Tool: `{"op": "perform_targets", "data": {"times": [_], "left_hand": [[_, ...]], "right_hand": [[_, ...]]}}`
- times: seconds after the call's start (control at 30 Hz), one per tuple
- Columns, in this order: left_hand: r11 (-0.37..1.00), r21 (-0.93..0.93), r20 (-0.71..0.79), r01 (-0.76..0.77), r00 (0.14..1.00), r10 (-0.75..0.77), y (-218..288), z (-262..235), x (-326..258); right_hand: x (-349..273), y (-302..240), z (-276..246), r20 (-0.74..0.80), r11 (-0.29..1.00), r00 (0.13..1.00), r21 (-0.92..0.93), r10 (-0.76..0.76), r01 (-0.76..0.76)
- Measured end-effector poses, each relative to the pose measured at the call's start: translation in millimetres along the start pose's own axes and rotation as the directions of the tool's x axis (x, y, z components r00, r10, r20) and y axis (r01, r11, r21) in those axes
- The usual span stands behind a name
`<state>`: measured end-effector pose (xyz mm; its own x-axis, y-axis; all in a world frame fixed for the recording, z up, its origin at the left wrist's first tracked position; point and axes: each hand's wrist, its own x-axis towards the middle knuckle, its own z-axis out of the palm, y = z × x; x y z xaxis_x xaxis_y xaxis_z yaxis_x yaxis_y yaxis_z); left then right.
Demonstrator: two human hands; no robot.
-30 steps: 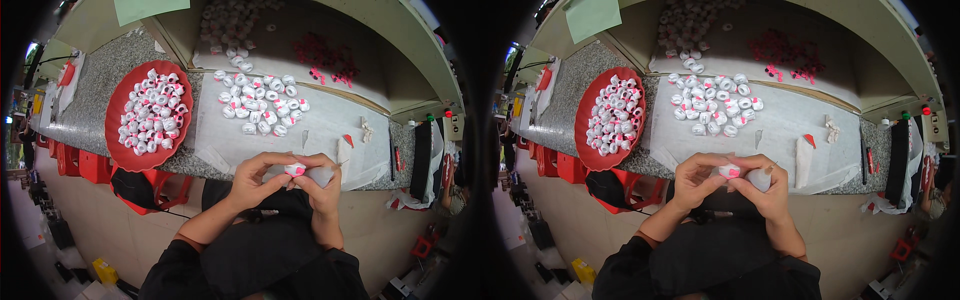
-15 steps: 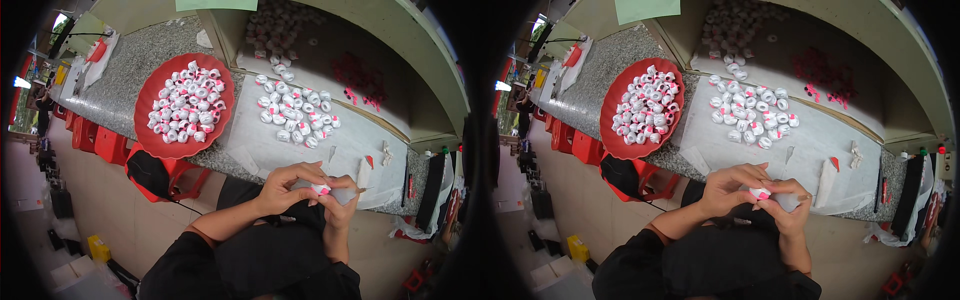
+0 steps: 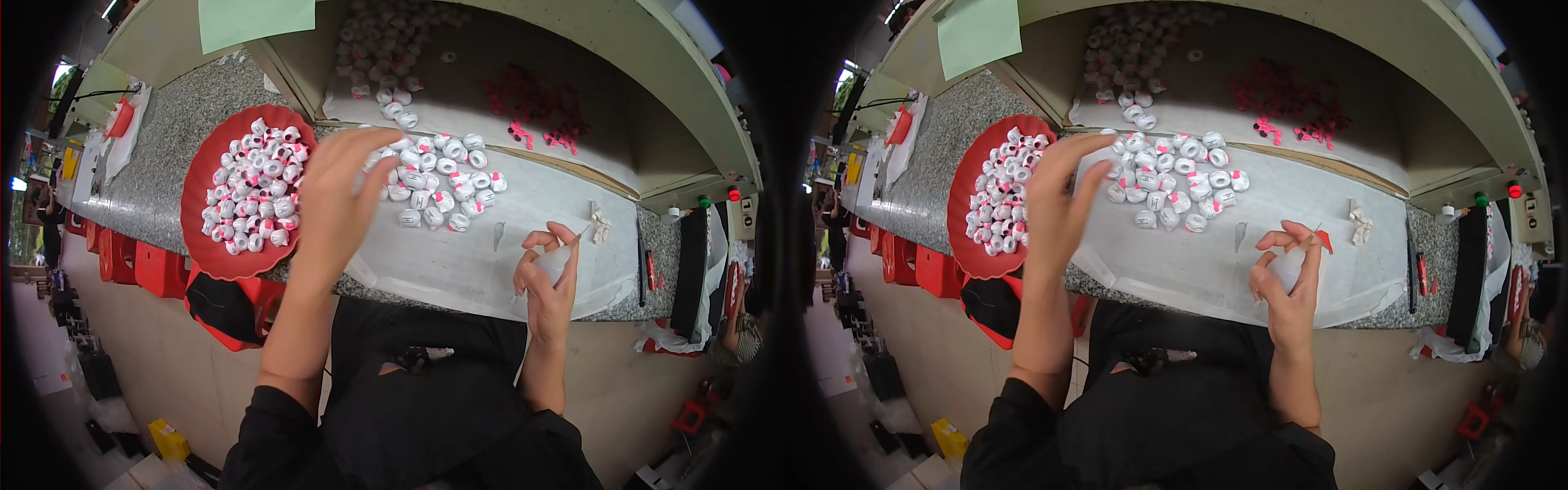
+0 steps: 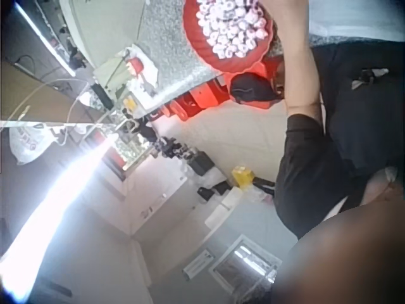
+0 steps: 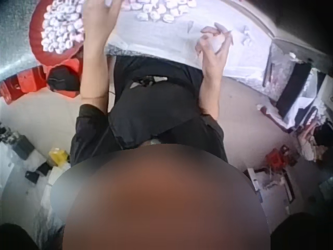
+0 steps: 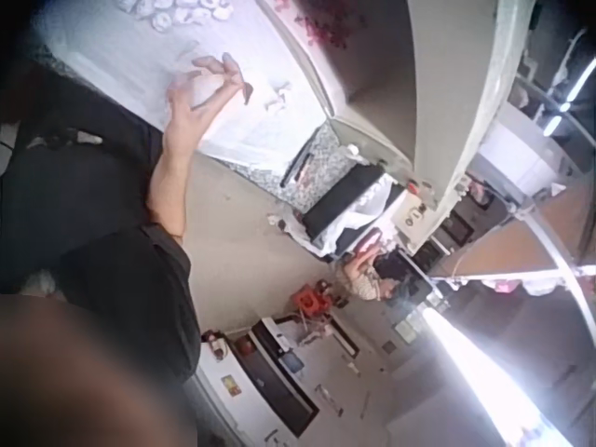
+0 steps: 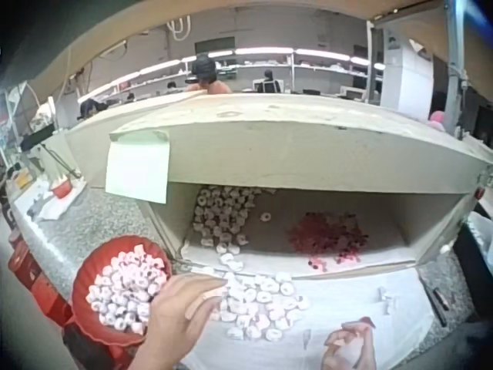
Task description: Apply adhesive to small ceramic heart pieces and join them together or place them on a tray.
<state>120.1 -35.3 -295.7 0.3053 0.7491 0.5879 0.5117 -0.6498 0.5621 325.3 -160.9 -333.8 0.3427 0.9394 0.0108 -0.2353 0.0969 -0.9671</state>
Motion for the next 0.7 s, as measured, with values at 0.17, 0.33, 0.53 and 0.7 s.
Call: {"op": "perform_targets", "data": {"times": [0.17,0.33,0.53,0.7], "left_hand": [[0.969,0.201,0.132,-0.147,0.984,0.122,-5.1,88.2,40.8],[0.958,0.225,0.35,-0.177,0.932,0.09,-15.0,108.4,43.1],[0.961,-0.232,0.162,0.151,0.98,-0.114,-1.8,82.0,33.6],[0.398,-0.748,0.437,0.532,0.845,-0.308,20.1,49.8,-15.8]], "right_hand": [[-9.2,-8.1,-7.1,0.073,0.994,0.997,0.109,-0.031,0.023],[-12.4,-11.3,-13.7,0.023,0.997,0.999,0.064,0.037,-0.039],[-13.0,-10.2,-12.6,0.095,0.992,0.995,0.119,0.031,-0.042],[-17.3,-19.4,-0.5,-0.001,0.998,1.0,0.063,-0.015,0.015]]}}
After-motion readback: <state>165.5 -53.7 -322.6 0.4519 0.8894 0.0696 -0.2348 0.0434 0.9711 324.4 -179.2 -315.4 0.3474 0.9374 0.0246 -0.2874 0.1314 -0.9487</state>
